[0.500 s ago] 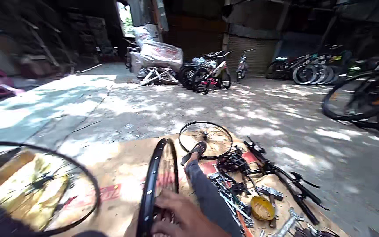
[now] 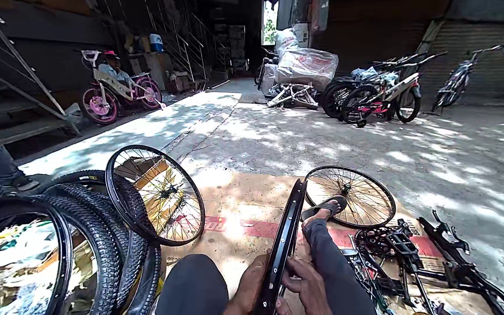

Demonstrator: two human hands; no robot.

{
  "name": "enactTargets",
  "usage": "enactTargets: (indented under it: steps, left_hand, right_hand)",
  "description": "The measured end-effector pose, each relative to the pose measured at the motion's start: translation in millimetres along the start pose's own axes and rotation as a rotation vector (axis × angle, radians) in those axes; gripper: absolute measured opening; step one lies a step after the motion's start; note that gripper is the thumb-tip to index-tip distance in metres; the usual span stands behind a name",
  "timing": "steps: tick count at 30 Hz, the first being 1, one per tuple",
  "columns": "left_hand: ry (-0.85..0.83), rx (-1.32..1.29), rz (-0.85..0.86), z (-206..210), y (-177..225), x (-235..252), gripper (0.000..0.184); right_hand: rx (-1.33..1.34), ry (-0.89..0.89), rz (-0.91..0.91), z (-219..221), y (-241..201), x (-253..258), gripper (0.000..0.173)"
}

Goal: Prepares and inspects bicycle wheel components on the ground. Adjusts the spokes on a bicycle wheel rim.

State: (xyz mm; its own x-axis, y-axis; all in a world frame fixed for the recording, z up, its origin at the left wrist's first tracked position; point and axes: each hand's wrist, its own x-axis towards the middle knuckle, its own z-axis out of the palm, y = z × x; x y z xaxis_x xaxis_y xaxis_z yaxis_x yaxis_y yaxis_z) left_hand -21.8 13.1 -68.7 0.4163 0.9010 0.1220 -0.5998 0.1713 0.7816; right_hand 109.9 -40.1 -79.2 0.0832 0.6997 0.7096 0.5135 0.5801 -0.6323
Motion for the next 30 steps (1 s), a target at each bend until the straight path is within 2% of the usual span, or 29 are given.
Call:
enactTargets:
  steps: [3,4,5,6,8,9,10,11,14,16,18,21,23,26,29,30]
  left_hand:
    - [-0.04,0.014,0.037,2.6,-5.8,2.4,0.034]
    - [-0.065,0.007,0.055,2.1,-9.9,3.2,0.035]
    - [-0.105,-0.004,0.067,1.3,-14.0,4.1,0.039]
    - [-0.136,0.01,0.058,1.2,-15.5,3.3,0.05]
    - [-0.153,0.013,0.059,2.2,-16.0,0.2,0.069]
    - [-0.165,-0.02,0.065,3.1,-15.7,-0.9,0.072]
    - [-0.169,-0.039,0.063,4.1,-15.7,-1.5,0.073]
    - [-0.169,-0.059,0.056,4.5,-14.6,-2.5,0.074]
    - [-0.135,-0.163,0.019,2.6,-10.8,-5.9,0.069]
    - [-0.138,-0.23,-0.023,-2.5,-9.6,-8.4,0.058]
    - [-0.151,-0.258,-0.062,-6.5,-7.1,-9.7,0.046]
    - [-0.064,-0.167,-0.029,0.1,-4.1,-14.8,0.025]
    - [-0.08,-0.122,0.022,0.6,-7.8,-13.5,0.026]
    - [-0.115,-0.222,0.049,5.6,-18.2,-5.9,0.028]
    - [-0.036,-0.105,0.06,10.2,-16.9,-4.5,0.033]
    - [-0.049,0.008,0.082,6.8,-15.6,-4.5,0.046]
  right_hand:
    - [0.153,-0.087,0.048,-19.1,3.5,19.4,0.017]
    - [0.219,-0.148,0.076,-28.1,7.9,30.9,0.02]
    - [0.279,-0.209,0.088,-34.4,14.1,40.8,0.031]
    - [0.326,-0.282,0.089,-38.7,21.3,48.6,0.039]
    - [0.361,-0.436,0.061,-42.5,35.7,61.6,0.044]
    - [0.358,-0.485,0.041,-42.0,40.6,66.1,0.044]
    - [0.34,-0.478,0.028,-39.8,41.8,67.5,0.042]
    - [0.281,-0.398,0.019,-35.0,38.6,65.1,0.037]
    - [-0.05,0.031,-0.054,-3.7,17.0,43.6,0.015]
    - [-0.089,0.169,-0.061,8.3,13.9,33.3,0.012]
    - [0.013,0.153,-0.04,5.7,16.8,32.8,0.014]
    - [0.19,0.036,-0.005,-4.4,19.1,29.1,0.015]
    - [0.193,0.049,-0.005,-3.2,14.9,22.6,0.013]
    - [0.158,0.098,-0.008,-2.4,11.1,19.6,0.012]
    - [0.105,-0.021,-0.023,-16.4,19.9,29.6,0.014]
    - [0.062,-0.093,-0.023,-22.9,24.2,34.1,0.017]
